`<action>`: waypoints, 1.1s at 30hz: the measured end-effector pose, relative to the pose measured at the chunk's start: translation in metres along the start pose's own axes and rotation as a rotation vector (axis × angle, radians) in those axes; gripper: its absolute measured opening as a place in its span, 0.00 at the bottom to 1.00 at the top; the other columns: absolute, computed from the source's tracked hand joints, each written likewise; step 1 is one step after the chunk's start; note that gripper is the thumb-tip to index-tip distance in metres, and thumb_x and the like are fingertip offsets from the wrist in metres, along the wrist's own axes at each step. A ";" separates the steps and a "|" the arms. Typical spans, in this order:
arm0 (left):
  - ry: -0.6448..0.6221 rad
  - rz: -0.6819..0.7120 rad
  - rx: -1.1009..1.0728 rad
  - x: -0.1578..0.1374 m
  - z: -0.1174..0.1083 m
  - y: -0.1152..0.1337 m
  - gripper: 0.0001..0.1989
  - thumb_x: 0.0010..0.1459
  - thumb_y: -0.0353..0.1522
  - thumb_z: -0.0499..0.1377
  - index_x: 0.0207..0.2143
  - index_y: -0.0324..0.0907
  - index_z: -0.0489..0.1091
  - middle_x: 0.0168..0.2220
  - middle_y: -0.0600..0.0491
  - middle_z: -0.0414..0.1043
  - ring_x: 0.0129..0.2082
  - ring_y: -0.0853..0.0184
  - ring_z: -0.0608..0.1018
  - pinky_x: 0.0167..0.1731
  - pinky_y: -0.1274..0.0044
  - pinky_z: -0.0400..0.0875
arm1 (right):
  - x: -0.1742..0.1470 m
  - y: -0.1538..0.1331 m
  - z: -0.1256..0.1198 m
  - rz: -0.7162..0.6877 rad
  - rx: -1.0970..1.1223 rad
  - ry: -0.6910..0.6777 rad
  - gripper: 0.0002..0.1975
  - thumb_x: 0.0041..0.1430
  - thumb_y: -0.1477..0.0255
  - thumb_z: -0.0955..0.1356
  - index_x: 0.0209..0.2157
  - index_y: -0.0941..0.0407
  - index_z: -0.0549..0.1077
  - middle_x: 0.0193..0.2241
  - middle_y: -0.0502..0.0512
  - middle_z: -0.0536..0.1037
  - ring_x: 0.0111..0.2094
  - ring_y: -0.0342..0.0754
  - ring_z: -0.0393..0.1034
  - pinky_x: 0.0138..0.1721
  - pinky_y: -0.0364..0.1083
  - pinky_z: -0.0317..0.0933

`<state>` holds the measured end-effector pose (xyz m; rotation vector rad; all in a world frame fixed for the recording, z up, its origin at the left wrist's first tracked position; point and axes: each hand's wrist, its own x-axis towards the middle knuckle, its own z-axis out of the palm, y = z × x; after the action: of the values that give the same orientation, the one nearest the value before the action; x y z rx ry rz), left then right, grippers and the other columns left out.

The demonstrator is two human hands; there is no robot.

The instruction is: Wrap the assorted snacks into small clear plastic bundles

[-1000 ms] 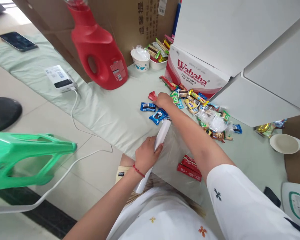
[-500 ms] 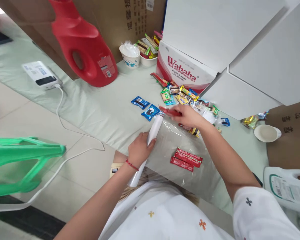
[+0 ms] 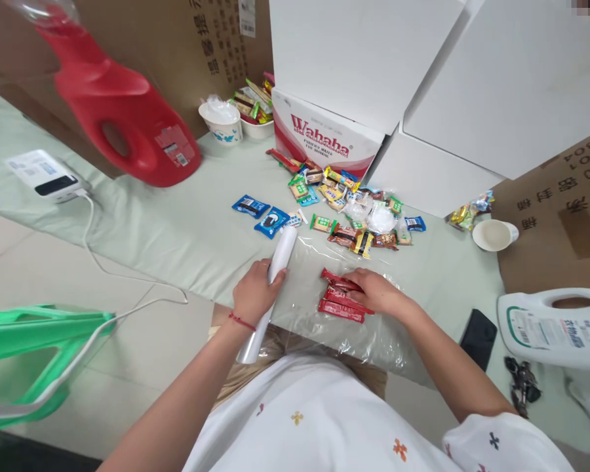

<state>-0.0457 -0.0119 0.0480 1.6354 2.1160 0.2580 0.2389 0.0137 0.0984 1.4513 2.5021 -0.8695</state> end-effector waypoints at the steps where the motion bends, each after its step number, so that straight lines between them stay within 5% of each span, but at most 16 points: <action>1: -0.002 0.002 -0.001 0.000 0.000 0.000 0.22 0.67 0.47 0.49 0.53 0.44 0.69 0.53 0.45 0.74 0.48 0.55 0.78 0.40 0.71 0.70 | 0.001 0.002 0.000 -0.013 0.020 0.013 0.14 0.63 0.76 0.67 0.49 0.55 0.77 0.40 0.56 0.77 0.42 0.49 0.71 0.42 0.43 0.60; 8: 0.007 0.010 0.001 0.001 0.001 -0.001 0.22 0.67 0.47 0.49 0.54 0.44 0.69 0.54 0.45 0.74 0.49 0.55 0.78 0.41 0.71 0.69 | -0.017 -0.007 0.012 0.009 -0.031 0.294 0.14 0.69 0.69 0.64 0.51 0.50 0.78 0.46 0.59 0.76 0.47 0.53 0.69 0.48 0.49 0.65; 13: 0.000 -0.002 0.008 0.002 0.002 -0.001 0.23 0.67 0.48 0.49 0.54 0.45 0.69 0.53 0.45 0.74 0.49 0.54 0.78 0.40 0.70 0.70 | -0.025 -0.025 0.044 0.069 -0.256 0.332 0.20 0.70 0.67 0.62 0.60 0.50 0.73 0.53 0.64 0.74 0.50 0.60 0.66 0.49 0.57 0.65; 20: 0.001 0.004 -0.001 0.002 0.002 -0.002 0.22 0.67 0.48 0.48 0.53 0.45 0.68 0.52 0.46 0.74 0.49 0.54 0.77 0.40 0.70 0.69 | -0.014 -0.023 0.059 0.060 -0.275 0.282 0.45 0.57 0.52 0.73 0.69 0.58 0.60 0.64 0.72 0.66 0.67 0.67 0.52 0.68 0.69 0.41; 28: 0.007 0.006 -0.026 0.002 0.003 -0.002 0.22 0.66 0.47 0.49 0.54 0.45 0.69 0.53 0.46 0.74 0.50 0.55 0.77 0.42 0.71 0.69 | -0.029 -0.014 0.060 -0.062 -0.284 0.265 0.29 0.63 0.66 0.71 0.65 0.52 0.67 0.63 0.68 0.69 0.68 0.64 0.53 0.68 0.72 0.37; 33: 0.011 -0.011 -0.034 0.002 0.003 -0.002 0.22 0.66 0.48 0.49 0.53 0.46 0.69 0.53 0.47 0.74 0.50 0.55 0.77 0.42 0.71 0.69 | -0.031 0.006 0.060 -0.082 -0.164 0.293 0.34 0.61 0.63 0.73 0.66 0.55 0.65 0.57 0.68 0.73 0.67 0.66 0.54 0.67 0.72 0.42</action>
<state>-0.0467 -0.0109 0.0439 1.6063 2.1170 0.2981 0.2500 -0.0398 0.0585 1.5276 2.7812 -0.4751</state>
